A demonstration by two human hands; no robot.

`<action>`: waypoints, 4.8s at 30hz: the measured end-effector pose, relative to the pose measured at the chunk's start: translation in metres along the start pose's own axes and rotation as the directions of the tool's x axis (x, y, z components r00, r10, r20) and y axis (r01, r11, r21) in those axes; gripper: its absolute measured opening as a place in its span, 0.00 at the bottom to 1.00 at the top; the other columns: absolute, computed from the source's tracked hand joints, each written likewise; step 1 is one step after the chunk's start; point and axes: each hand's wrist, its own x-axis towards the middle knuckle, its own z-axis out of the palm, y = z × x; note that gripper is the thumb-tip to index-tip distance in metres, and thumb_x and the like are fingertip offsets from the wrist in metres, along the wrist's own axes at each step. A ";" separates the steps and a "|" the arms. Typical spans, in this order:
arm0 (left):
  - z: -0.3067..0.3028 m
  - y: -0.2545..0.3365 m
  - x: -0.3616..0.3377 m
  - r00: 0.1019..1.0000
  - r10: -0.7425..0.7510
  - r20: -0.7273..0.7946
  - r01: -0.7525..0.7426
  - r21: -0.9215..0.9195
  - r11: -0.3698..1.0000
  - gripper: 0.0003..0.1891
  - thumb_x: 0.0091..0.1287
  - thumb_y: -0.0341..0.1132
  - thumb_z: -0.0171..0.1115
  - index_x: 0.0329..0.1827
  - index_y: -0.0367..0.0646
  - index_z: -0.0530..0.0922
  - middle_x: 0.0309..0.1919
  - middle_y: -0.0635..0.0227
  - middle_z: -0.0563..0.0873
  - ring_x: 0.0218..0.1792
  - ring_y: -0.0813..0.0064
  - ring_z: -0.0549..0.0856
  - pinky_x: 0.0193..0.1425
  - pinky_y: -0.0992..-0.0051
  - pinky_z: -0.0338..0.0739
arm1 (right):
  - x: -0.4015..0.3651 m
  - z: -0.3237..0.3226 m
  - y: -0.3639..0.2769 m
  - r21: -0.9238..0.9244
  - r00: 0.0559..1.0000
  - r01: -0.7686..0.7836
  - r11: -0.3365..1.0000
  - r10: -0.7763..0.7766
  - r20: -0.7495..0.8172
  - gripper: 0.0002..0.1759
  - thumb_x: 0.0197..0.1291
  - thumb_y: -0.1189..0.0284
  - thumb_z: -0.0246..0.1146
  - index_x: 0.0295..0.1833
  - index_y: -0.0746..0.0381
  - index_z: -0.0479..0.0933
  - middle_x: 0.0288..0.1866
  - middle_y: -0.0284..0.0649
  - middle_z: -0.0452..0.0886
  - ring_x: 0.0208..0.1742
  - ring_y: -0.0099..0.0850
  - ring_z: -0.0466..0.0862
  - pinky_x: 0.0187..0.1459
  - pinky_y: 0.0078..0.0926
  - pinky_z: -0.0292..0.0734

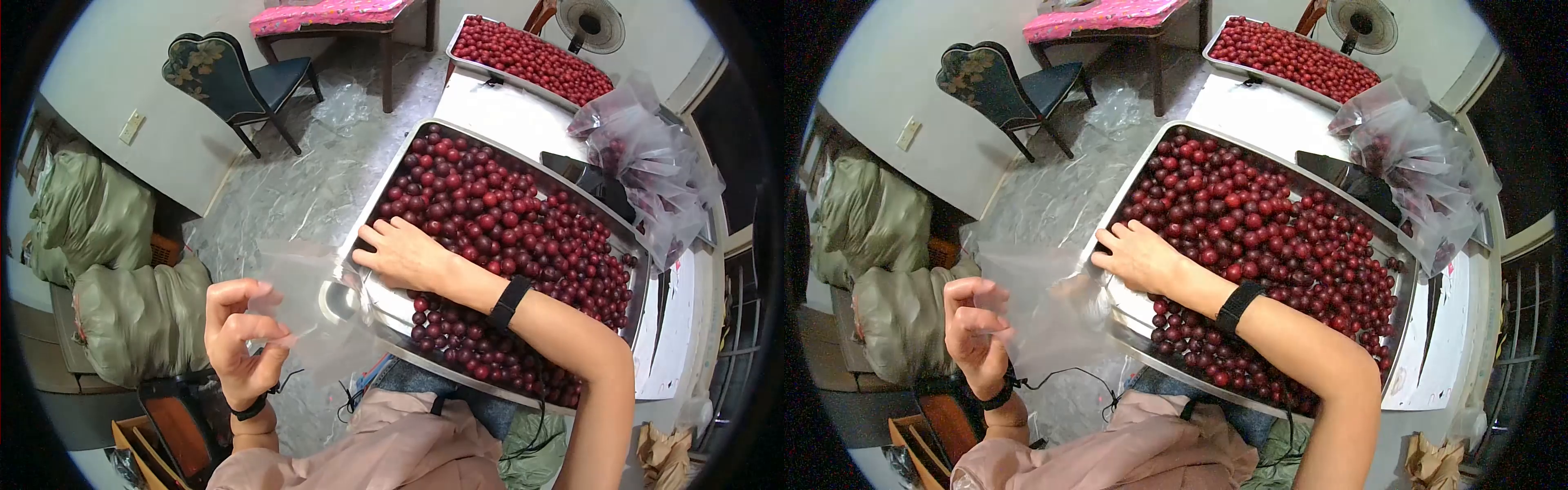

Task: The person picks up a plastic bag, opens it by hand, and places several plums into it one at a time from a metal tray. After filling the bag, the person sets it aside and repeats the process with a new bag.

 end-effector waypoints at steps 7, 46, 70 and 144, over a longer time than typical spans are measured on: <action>0.001 -0.003 -0.001 1.000 0.004 0.016 -0.004 -0.010 1.000 0.09 0.54 0.27 0.76 0.34 0.43 0.82 0.53 0.53 0.79 0.45 0.61 0.85 0.47 0.66 0.81 | 0.001 -0.001 -0.009 -0.083 0.997 0.029 0.996 -0.023 0.074 0.13 0.62 0.66 0.64 0.53 0.49 0.77 0.58 0.38 0.74 0.59 0.33 0.76 0.53 0.33 0.72; 0.007 -0.010 0.000 1.000 -0.001 0.020 0.002 -0.073 0.997 0.08 0.58 0.28 0.73 0.36 0.41 0.80 0.52 0.54 0.79 0.43 0.65 0.83 0.50 0.67 0.79 | -0.021 0.008 -0.026 -0.111 0.997 0.015 0.994 -0.006 0.081 0.08 0.63 0.64 0.62 0.43 0.56 0.76 0.39 0.39 0.79 0.38 0.34 0.86 0.32 0.33 0.79; 0.017 -0.010 0.008 0.998 0.056 0.027 -0.055 -0.042 0.998 0.08 0.60 0.31 0.73 0.36 0.42 0.80 0.50 0.55 0.80 0.42 0.65 0.84 0.49 0.68 0.78 | -0.014 -0.036 -0.019 0.166 0.925 -0.179 0.970 0.108 0.365 0.33 0.53 0.71 0.69 0.68 0.51 0.74 0.52 0.49 0.80 0.44 0.44 0.89 0.37 0.42 0.85; 0.021 -0.008 0.020 0.997 0.047 0.054 -0.045 -0.042 0.998 0.11 0.60 0.36 0.77 0.39 0.42 0.85 0.50 0.55 0.82 0.44 0.64 0.83 0.50 0.68 0.79 | -0.010 -0.009 -0.030 -0.327 0.908 -0.144 0.934 0.256 0.332 0.12 0.62 0.66 0.67 0.50 0.54 0.86 0.48 0.33 0.82 0.55 0.35 0.75 0.38 0.32 0.74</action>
